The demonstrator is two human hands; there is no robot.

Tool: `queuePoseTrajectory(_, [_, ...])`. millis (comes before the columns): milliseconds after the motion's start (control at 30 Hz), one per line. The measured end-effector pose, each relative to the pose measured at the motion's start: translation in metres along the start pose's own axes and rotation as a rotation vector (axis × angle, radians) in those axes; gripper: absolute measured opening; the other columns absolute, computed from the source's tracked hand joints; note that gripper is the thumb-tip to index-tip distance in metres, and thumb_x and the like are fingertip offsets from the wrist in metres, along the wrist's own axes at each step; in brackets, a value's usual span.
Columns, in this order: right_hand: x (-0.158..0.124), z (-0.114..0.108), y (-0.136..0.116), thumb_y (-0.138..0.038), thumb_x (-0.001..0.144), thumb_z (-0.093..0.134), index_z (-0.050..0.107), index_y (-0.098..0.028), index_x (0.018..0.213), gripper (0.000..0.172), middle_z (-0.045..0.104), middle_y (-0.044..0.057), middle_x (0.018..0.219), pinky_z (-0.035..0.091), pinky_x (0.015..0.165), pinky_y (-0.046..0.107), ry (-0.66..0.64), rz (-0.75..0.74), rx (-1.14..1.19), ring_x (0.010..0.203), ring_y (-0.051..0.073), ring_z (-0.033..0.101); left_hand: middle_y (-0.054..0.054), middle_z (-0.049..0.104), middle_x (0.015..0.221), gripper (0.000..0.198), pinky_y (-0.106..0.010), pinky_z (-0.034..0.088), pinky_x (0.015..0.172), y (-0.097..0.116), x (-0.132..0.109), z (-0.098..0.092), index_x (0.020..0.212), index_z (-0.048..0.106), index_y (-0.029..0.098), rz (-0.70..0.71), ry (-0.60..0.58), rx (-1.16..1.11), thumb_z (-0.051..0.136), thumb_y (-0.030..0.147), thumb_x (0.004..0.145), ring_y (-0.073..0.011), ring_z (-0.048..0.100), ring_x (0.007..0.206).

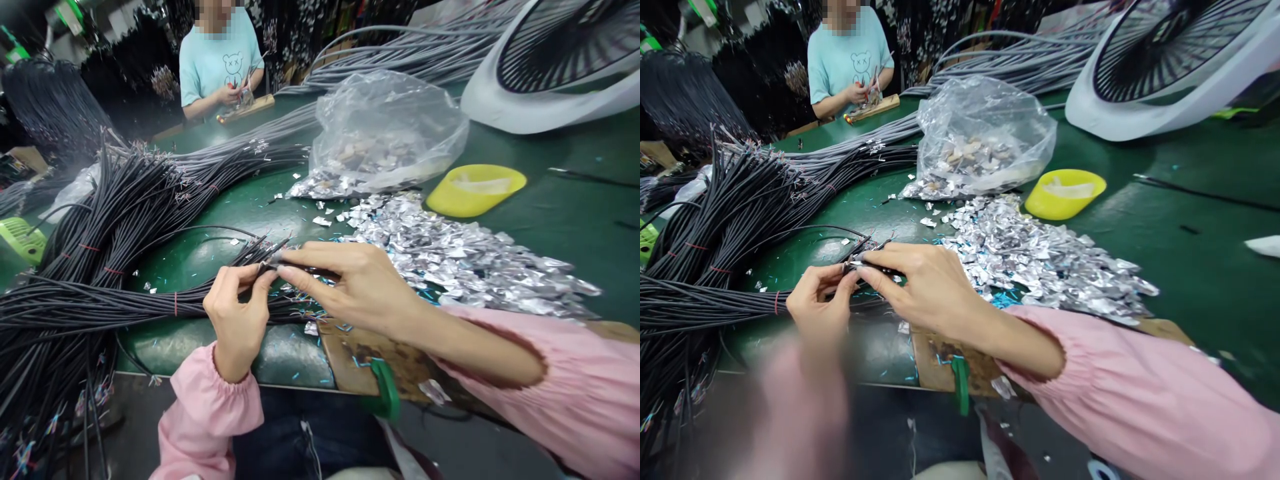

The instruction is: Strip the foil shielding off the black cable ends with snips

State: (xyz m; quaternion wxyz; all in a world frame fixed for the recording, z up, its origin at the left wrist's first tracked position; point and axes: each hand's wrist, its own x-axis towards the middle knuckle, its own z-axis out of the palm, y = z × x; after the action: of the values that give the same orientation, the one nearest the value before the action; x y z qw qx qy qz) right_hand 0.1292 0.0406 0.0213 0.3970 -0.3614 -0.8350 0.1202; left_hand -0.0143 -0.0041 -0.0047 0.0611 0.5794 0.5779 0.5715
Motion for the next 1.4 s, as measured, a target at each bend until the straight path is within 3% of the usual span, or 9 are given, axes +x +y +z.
queuePoseTrajectory(333, [-0.001, 0.0, 0.0, -0.03, 0.087, 0.053, 0.073, -0.019, 0.092, 0.023, 0.073, 0.005, 0.081, 0.047, 0.058, 0.026, -0.002, 0.021, 0.012, 0.071, 0.018, 0.067, 0.001, 0.061, 0.066, 0.015, -0.021, 0.05, 0.059, 0.001, 0.001, 0.001, 0.07, 0.061, 0.016, 0.102, 0.035, 0.11, 0.064, 0.027, 0.079, -0.0101, 0.059, 0.06])
queuePoseTrajectory(500, [-0.003, 0.002, -0.001, -0.031, 0.087, 0.054, 0.074, -0.021, 0.091, 0.022, 0.073, 0.005, 0.082, 0.045, 0.054, 0.026, 0.065, 0.003, -0.083, 0.071, 0.02, 0.068, 0.0, 0.061, 0.066, 0.011, -0.02, 0.047, 0.058, 0.002, 0.003, -0.002, 0.077, 0.065, 0.016, 0.133, -0.027, 0.087, 0.06, 0.024, 0.083, -0.0091, 0.057, 0.056])
queuePoseTrajectory(633, [-0.002, -0.002, -0.001, -0.028, 0.087, 0.055, 0.074, -0.02, 0.088, 0.021, 0.072, 0.004, 0.077, 0.045, 0.055, 0.026, 0.038, -0.039, -0.029, 0.067, 0.018, 0.067, 0.002, 0.052, 0.053, 0.018, -0.02, 0.041, 0.051, 0.004, 0.01, -0.011, 0.075, 0.066, 0.016, 0.009, -0.207, -0.072, 0.054, 0.025, 0.086, -0.0079, 0.049, 0.049])
queuePoseTrajectory(767, [0.003, -0.008, 0.0, -0.028, 0.085, 0.057, 0.072, -0.015, 0.09, 0.02, 0.069, 0.006, 0.075, 0.046, 0.056, 0.025, 0.025, -0.054, 0.118, 0.064, 0.016, 0.063, 0.002, 0.046, 0.053, 0.035, -0.018, 0.03, 0.039, 0.005, 0.018, -0.02, 0.065, 0.062, 0.014, -0.173, -0.421, -0.378, 0.054, 0.043, 0.085, -0.0047, 0.037, 0.04])
queuePoseTrajectory(900, [0.009, -0.008, 0.001, -0.016, 0.085, 0.052, 0.068, -0.015, 0.087, 0.016, 0.063, 0.005, 0.072, 0.046, 0.054, 0.022, -0.004, -0.212, 0.289, 0.063, 0.013, 0.058, 0.003, 0.039, 0.048, 0.045, -0.017, 0.022, 0.034, 0.005, 0.021, -0.023, 0.06, 0.056, 0.013, -0.327, -0.602, -0.518, 0.056, 0.054, 0.079, -0.0031, 0.032, 0.037])
queuePoseTrajectory(1167, [0.01, -0.003, 0.009, -0.001, 0.08, 0.047, 0.062, -0.016, 0.087, 0.022, 0.06, 0.005, 0.076, 0.046, 0.056, 0.02, 0.005, -0.377, 0.38, 0.066, 0.011, 0.057, 0.005, 0.035, 0.046, 0.052, -0.014, 0.016, 0.031, 0.006, 0.023, -0.025, 0.051, 0.041, 0.014, -0.469, -0.729, -0.646, 0.058, 0.057, 0.075, -0.0003, 0.026, 0.033])
queuePoseTrajectory(1400, [0.009, 0.0, 0.007, -0.006, 0.08, 0.051, 0.061, -0.013, 0.078, 0.013, 0.058, 0.005, 0.067, 0.041, 0.051, 0.021, 0.044, -0.323, 0.286, 0.058, 0.011, 0.053, 0.006, 0.037, 0.044, 0.049, -0.015, 0.022, 0.034, 0.008, 0.023, -0.021, 0.056, 0.052, 0.012, -0.471, -0.692, -0.626, 0.06, 0.056, 0.074, -0.001, 0.03, 0.035])
